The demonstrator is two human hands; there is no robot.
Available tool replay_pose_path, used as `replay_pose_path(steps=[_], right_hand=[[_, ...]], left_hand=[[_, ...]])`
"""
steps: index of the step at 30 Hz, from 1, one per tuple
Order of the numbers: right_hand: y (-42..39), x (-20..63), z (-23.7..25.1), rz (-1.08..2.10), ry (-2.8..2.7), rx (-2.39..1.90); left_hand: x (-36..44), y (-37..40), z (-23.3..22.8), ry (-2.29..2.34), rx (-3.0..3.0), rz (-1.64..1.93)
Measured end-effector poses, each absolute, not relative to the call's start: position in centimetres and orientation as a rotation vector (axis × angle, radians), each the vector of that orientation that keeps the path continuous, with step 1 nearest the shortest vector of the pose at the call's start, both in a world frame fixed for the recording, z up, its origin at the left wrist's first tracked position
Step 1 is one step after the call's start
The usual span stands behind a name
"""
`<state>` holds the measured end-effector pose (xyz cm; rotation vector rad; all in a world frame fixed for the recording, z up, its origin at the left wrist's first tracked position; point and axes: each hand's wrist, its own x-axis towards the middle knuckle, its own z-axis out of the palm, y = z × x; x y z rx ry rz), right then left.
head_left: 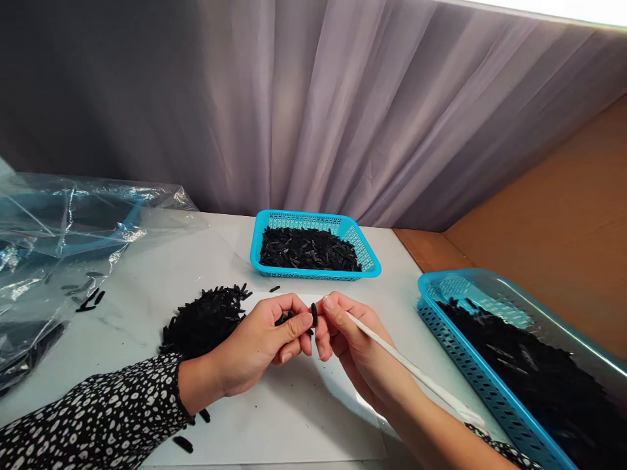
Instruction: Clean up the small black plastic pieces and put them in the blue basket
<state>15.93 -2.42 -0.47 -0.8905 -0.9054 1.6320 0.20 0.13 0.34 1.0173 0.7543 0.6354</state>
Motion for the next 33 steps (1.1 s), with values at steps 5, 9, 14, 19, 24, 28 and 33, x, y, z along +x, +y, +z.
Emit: replay_pose_path(steps=[5, 9, 14, 19, 24, 28, 33], right_hand=[[-2.2, 16.0, -0.8, 1.580, -0.939, -0.961], [-1.8, 16.0, -1.3, 1.471, -0.873, -0.992], [-1.9, 15.7, -2.0, 1.483, -0.952, -1.017], [-2.3, 15.4, -2.6, 1.474, -1.023, -1.023], [-2.6, 15.9, -2.2, 1.247, -1.107, -1.090], [-2.8, 16.1, -1.9, 1.160, -1.150, -1.059], [-2.7, 15.9, -2.2, 1.343, -1.011, -1.059]], left_hand=[[0.3, 0.1, 0.3, 0.776, 1.034, 0.636], [0.4, 0.3, 0.2, 0.840, 0.979, 0.753], [0.2, 0.5, 0.0, 0.869, 0.992, 0.831], [0.2, 0.3, -0.2, 0.826, 1.015, 0.848], [0.1, 0.3, -0.1, 0.842, 1.001, 0.868], [0.0, 0.5, -0.2, 0.890, 0.969, 0.850], [-0.1, 0.5, 0.4, 0.879, 0.981, 0.809]])
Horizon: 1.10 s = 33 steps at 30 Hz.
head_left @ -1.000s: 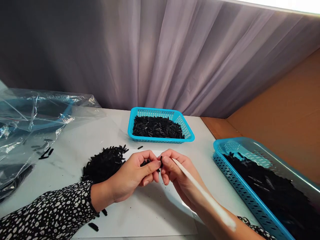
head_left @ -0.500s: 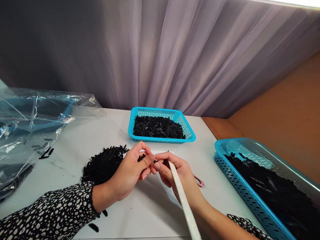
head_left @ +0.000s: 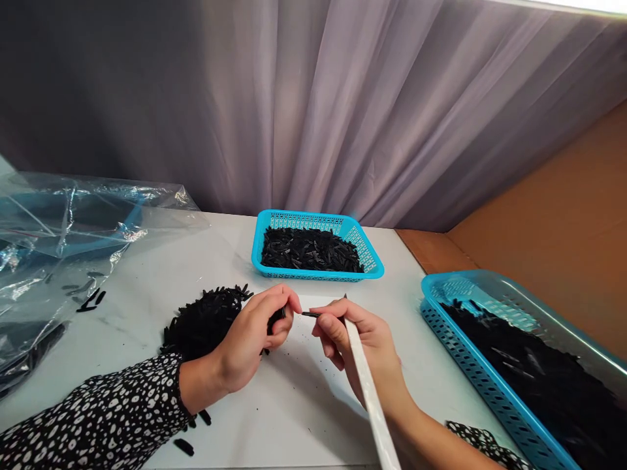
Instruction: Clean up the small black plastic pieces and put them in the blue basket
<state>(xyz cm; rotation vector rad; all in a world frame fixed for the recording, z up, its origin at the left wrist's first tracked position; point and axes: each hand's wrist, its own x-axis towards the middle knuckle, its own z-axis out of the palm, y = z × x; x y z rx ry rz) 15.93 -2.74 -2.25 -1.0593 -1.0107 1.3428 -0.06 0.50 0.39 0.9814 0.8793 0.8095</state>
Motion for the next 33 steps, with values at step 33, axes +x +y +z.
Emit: replay_pose_path(steps=[33], right_hand=[[-2.1, 15.2, -2.5, 1.172, -1.303, -1.146]], left_hand=[[0.3, 0.3, -0.9, 0.930, 1.194, 0.880]])
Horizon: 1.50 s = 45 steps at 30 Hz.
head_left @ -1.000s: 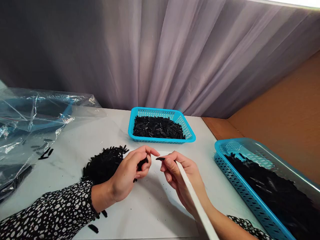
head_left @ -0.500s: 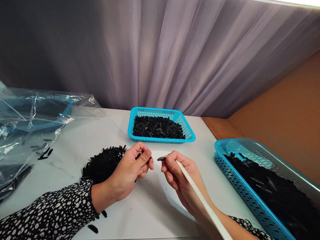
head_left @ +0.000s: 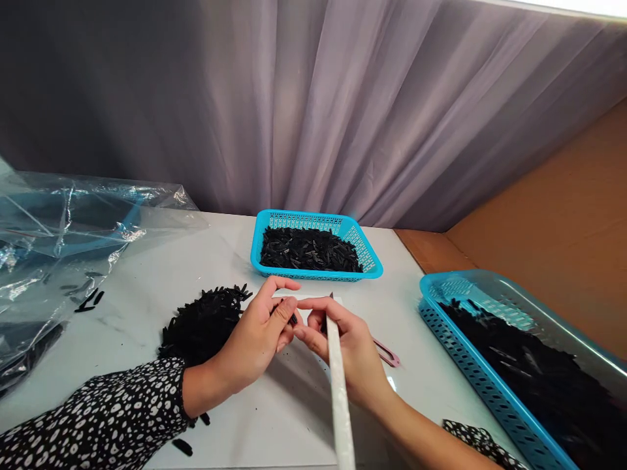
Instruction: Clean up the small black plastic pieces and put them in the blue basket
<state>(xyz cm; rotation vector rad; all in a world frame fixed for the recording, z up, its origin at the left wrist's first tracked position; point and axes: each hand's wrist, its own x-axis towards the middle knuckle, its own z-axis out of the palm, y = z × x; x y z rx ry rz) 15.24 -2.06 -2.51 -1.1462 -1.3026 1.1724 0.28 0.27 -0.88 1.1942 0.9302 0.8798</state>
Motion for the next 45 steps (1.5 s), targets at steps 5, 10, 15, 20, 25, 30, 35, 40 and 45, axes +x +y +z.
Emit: replay_pose_path(steps=[5, 10, 15, 20, 25, 30, 35, 40, 45], right_hand=[[-2.3, 15.3, -3.1, 0.731, -1.502, -1.114], [-2.5, 15.7, -2.8, 0.528, -1.501, -1.031], [-2.7, 15.8, -2.6, 0.532, -1.479, -1.009], [-2.6, 16.0, -2.9, 0.939, -1.256, -1.064], [-2.4, 15.8, -2.3, 1.359, -0.893, -1.006], [-2.5, 15.4, -1.2, 1.442, -0.771, -0.975], [-2.7, 15.5, -1.0, 1.469, -0.737, -0.978], [-2.8, 15.6, -1.1, 1.473, -0.750, -0.987], [-2.7, 15.4, -1.1, 1.483, -0.764, -0.980]], left_hand=[[0.1, -0.2, -1.1, 0.961, 1.333, 0.832], [0.0, 0.1, -0.8, 0.939, 1.271, 0.922], [0.0, 0.7, -0.7, 0.992, 1.147, 0.936], [0.0, 0.8, -0.2, 0.970, 0.964, 0.788], [0.3, 0.5, 0.1, 0.920, 0.985, 0.790], [0.4, 0.3, 0.0, 0.892, 1.051, 0.859], [0.3, 0.4, -0.2, 0.904, 1.093, 0.902], [0.1, 0.4, -0.4, 0.892, 1.076, 0.889], [0.0, 0.2, -0.1, 0.864, 1.178, 0.840]])
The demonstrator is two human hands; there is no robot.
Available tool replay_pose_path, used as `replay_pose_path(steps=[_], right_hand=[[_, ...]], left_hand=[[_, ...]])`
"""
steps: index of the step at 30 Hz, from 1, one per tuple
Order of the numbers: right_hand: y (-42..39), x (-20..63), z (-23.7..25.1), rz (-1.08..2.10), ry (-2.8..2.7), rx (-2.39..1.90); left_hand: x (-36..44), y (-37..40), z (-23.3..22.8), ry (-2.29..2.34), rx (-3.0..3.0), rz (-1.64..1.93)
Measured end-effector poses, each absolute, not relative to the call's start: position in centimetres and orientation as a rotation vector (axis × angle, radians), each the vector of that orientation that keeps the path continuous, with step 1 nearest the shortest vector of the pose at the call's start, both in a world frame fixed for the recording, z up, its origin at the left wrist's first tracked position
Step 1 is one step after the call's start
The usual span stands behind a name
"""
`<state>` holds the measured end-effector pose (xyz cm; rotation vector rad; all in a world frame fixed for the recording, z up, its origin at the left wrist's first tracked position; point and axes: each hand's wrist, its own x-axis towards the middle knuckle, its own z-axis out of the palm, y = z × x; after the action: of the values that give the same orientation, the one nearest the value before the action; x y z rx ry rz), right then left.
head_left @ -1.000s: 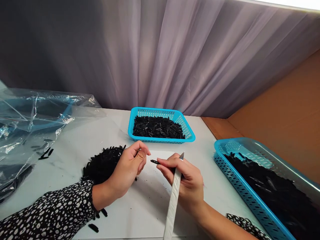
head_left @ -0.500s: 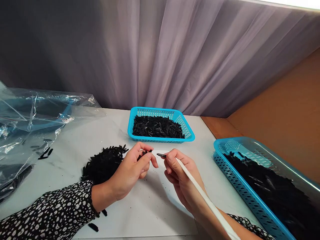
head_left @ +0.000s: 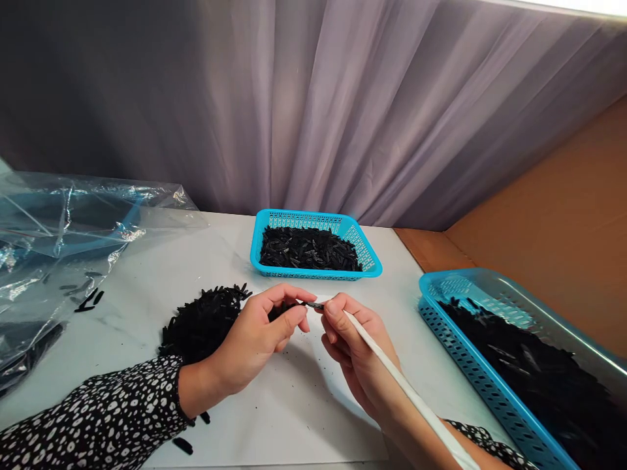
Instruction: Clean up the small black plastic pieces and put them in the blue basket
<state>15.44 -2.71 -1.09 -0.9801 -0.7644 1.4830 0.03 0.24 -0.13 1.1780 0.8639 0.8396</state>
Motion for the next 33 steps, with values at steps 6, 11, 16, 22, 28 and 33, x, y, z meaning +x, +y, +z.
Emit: replay_pose_path(steps=[6, 11, 16, 22, 28, 33], right_hand=[[-2.99, 15.12, -1.00, 1.499, -0.794, -1.006], [-2.88, 15.42, -1.23, 1.494, -0.762, -0.958], [-2.49, 15.64, -1.54, 1.559, -0.730, -0.873], [-2.70, 15.27, -1.29, 1.526, -0.829, -0.966], [-2.69, 15.37, -1.16, 1.514, -0.812, -1.000], [-2.56, 15.60, -1.40, 1.537, -0.748, -0.969]], left_hand=[[0.06, 0.02, 0.15, 0.829, 1.226, 0.861], [0.07, 0.08, 0.15, 0.814, 1.218, 0.860], [0.08, 0.08, -0.04, 0.825, 1.279, 0.898], [0.08, 0.02, -0.04, 0.818, 1.284, 0.899], [0.03, 0.18, -0.42, 0.827, 1.220, 0.897], [0.02, 0.48, -0.30, 0.904, 1.103, 0.858]])
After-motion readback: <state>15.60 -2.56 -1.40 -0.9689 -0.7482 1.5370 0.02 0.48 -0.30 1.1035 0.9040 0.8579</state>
